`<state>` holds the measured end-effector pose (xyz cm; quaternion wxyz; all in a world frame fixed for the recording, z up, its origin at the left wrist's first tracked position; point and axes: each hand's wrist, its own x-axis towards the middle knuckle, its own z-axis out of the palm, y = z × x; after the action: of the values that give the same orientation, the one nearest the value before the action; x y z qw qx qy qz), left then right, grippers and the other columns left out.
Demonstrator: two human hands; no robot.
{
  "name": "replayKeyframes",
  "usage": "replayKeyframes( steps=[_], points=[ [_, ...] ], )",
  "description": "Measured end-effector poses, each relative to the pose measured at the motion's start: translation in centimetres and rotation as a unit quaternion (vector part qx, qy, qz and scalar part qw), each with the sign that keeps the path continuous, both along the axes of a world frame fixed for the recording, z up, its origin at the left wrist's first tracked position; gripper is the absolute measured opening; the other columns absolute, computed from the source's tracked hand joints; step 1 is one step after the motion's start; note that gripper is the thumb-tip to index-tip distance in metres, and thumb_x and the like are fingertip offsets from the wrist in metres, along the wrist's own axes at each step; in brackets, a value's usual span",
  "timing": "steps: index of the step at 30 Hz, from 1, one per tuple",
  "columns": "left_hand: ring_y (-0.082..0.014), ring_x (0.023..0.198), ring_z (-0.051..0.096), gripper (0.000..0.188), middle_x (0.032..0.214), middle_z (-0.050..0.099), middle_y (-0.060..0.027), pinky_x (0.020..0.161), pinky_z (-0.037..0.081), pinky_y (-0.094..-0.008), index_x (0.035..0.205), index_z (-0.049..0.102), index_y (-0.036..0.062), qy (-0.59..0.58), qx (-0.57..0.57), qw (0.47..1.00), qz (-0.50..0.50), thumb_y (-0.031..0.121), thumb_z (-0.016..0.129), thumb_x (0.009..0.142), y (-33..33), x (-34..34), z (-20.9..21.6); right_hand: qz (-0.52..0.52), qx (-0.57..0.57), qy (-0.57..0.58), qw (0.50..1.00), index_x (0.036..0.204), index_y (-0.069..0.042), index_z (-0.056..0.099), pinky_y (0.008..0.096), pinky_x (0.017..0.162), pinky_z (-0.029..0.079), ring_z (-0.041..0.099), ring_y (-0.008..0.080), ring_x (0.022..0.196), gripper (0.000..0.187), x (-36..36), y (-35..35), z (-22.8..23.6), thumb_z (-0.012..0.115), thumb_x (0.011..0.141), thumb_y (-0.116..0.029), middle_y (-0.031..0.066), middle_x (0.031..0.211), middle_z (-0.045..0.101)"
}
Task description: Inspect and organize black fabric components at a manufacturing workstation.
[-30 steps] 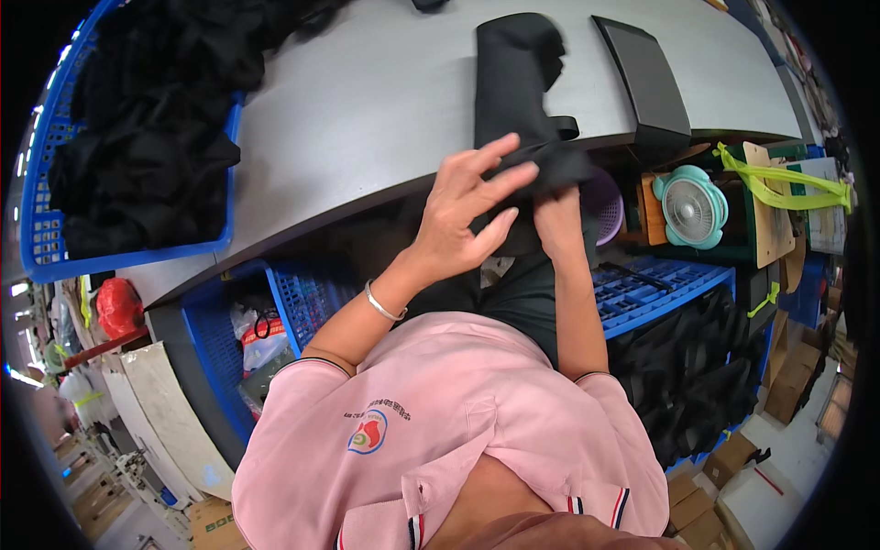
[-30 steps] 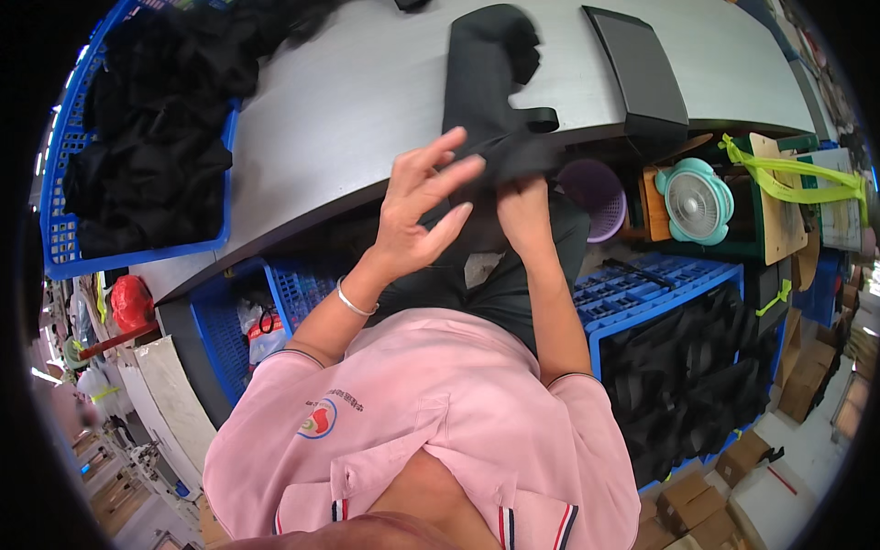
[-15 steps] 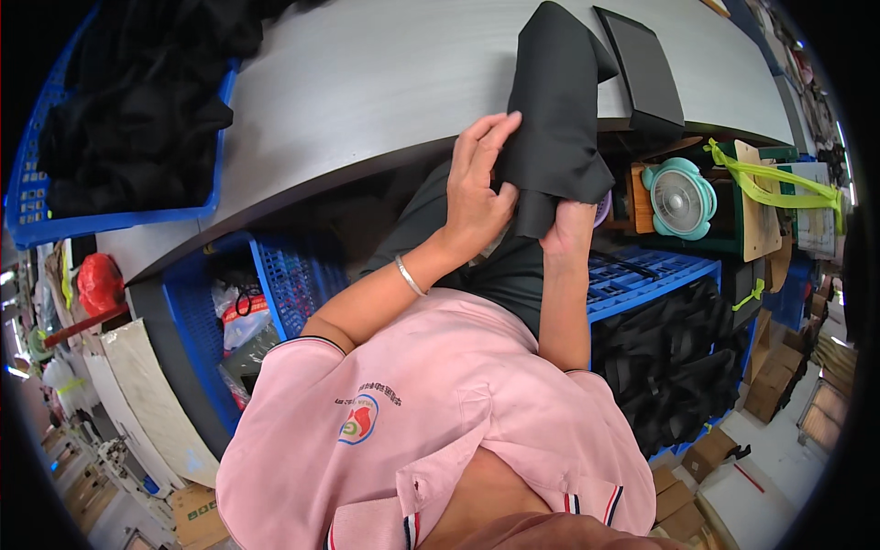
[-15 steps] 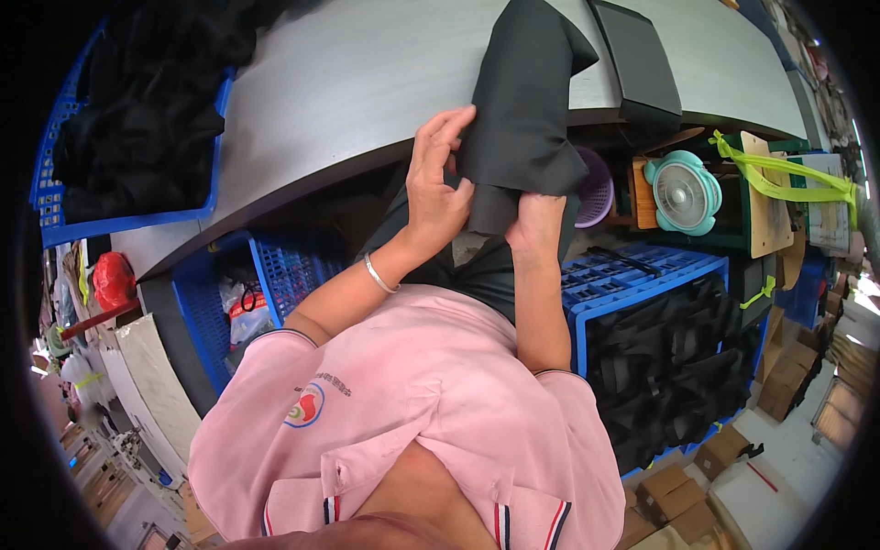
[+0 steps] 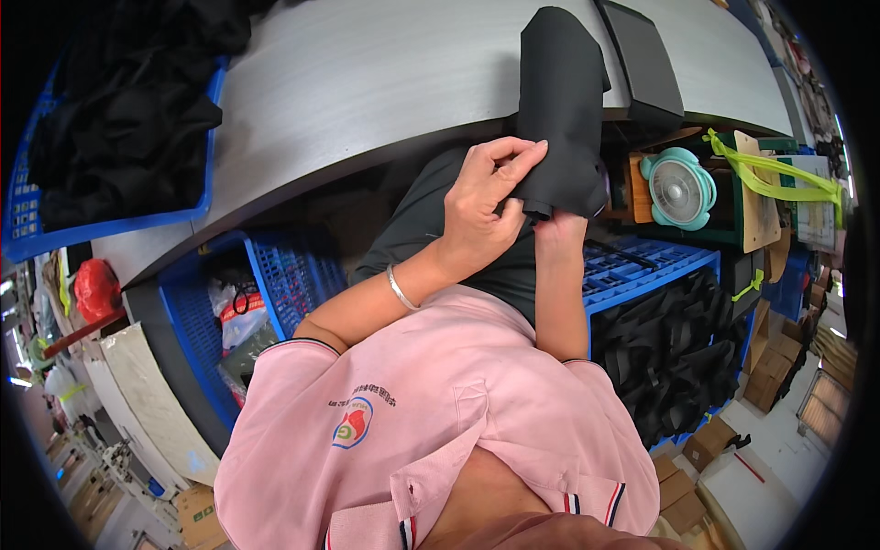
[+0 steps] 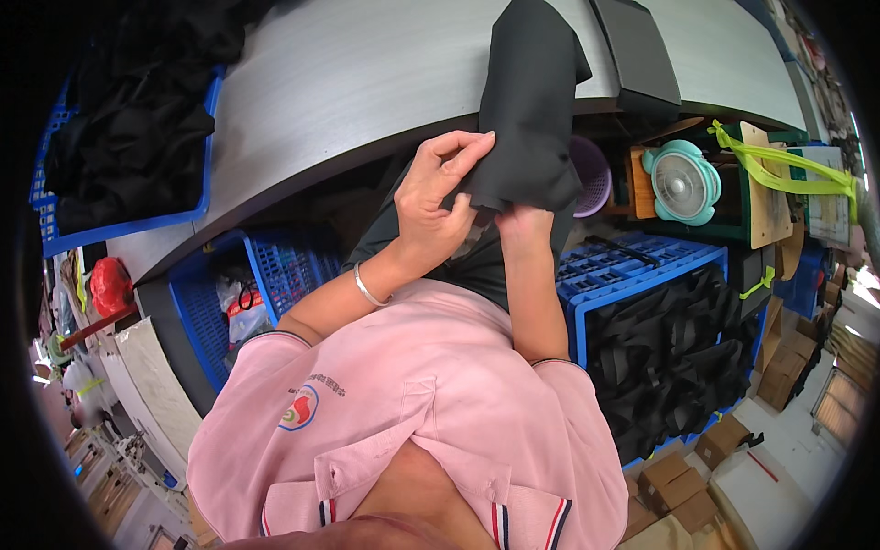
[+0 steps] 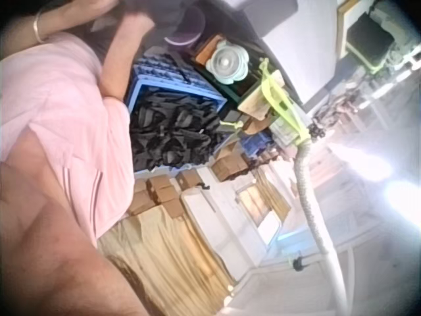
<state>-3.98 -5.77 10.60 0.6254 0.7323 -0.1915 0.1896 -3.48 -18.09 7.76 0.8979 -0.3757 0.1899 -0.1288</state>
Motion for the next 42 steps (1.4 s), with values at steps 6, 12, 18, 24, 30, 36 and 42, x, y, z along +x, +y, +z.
replayKeyframes(
  steps=[6,12,18,24,30,36,42],
  points=[
    [-0.0220,0.093,0.065,0.068,0.114,0.064,-0.0106,0.086,0.052,-0.0304,0.122,0.071,0.0076,0.005,0.005,1.000,-0.003,-0.019,0.052,0.062,0.2,-0.1,-0.4,-0.020,-0.011,0.015,1.000,0.126,-0.003,0.056,0.0374,0.086,0.058,0.066,0.0237,0.101,0.038,0.2,0.6,1.0,0.062,0.096,-0.025,0.0124,0.117,0.065],
    [-0.0198,0.089,0.063,0.069,0.114,0.064,-0.0101,0.084,0.052,-0.0284,0.122,0.071,0.0079,0.011,0.006,1.000,-0.001,-0.019,0.051,0.061,0.5,0.0,-0.8,-0.043,-0.048,0.012,0.998,0.126,-0.002,0.056,0.0387,0.085,0.058,0.067,0.0255,0.098,0.038,0.9,1.0,0.4,0.060,0.097,-0.026,0.0135,0.115,0.065],
    [-0.0224,0.096,0.063,0.068,0.120,0.061,-0.0137,0.086,0.052,-0.0303,0.128,0.067,0.0053,0.021,0.014,0.999,-0.029,-0.015,0.054,0.065,1.5,0.1,-0.8,-0.028,0.001,-0.003,1.000,0.128,-0.002,0.055,0.0404,0.089,0.057,0.065,0.0269,0.103,0.039,1.1,0.6,-1.1,0.060,0.098,-0.025,0.0150,0.120,0.062],
    [-0.0269,0.103,0.063,0.056,0.127,0.059,-0.0168,0.081,0.056,-0.0304,0.134,0.060,0.0008,0.025,0.021,0.999,-0.037,-0.004,0.066,0.078,2.9,0.9,-2.5,-0.027,-0.143,-0.012,0.989,0.132,0.001,0.052,0.0387,0.099,0.050,0.060,0.0274,0.112,0.038,2.1,0.7,-5.8,0.058,0.100,-0.018,0.0153,0.126,0.060],
    [-0.0263,0.107,0.067,0.057,0.129,0.064,-0.0185,0.091,0.052,-0.0314,0.134,0.061,0.0039,0.110,0.050,0.993,0.014,-0.009,0.062,0.079,4.3,1.5,-5.3,0.022,-0.400,-0.074,0.913,0.127,0.006,0.054,0.0379,0.100,0.046,0.058,0.0274,0.114,0.033,2.3,0.0,-12.3,0.058,0.097,-0.006,0.0170,0.127,0.060],
    [-0.0244,0.103,0.069,0.054,0.130,0.063,-0.0190,0.087,0.055,-0.0316,0.135,0.060,0.0046,0.163,0.032,0.986,-0.003,-0.007,0.061,0.082,4.3,1.2,-6.2,0.028,-0.588,-0.068,0.805,0.118,0.004,0.062,0.0419,0.095,0.048,0.062,0.0337,0.109,0.026,2.5,-0.4,-13.1,0.061,0.093,-0.005,0.0190,0.118,0.065],
    [-0.0166,0.090,0.070,0.042,0.114,0.070,-0.0198,0.077,0.056,-0.0282,0.130,0.064,0.0032,0.170,-0.010,0.983,0.063,-0.005,0.057,0.089,4.5,1.9,-8.1,0.190,-0.521,0.077,0.829,0.137,0.000,0.048,0.0338,0.108,0.043,0.052,0.0224,0.125,0.044,3.0,-0.2,-5.2,0.062,0.096,-0.004,0.0113,0.136,0.053]
  ],
)
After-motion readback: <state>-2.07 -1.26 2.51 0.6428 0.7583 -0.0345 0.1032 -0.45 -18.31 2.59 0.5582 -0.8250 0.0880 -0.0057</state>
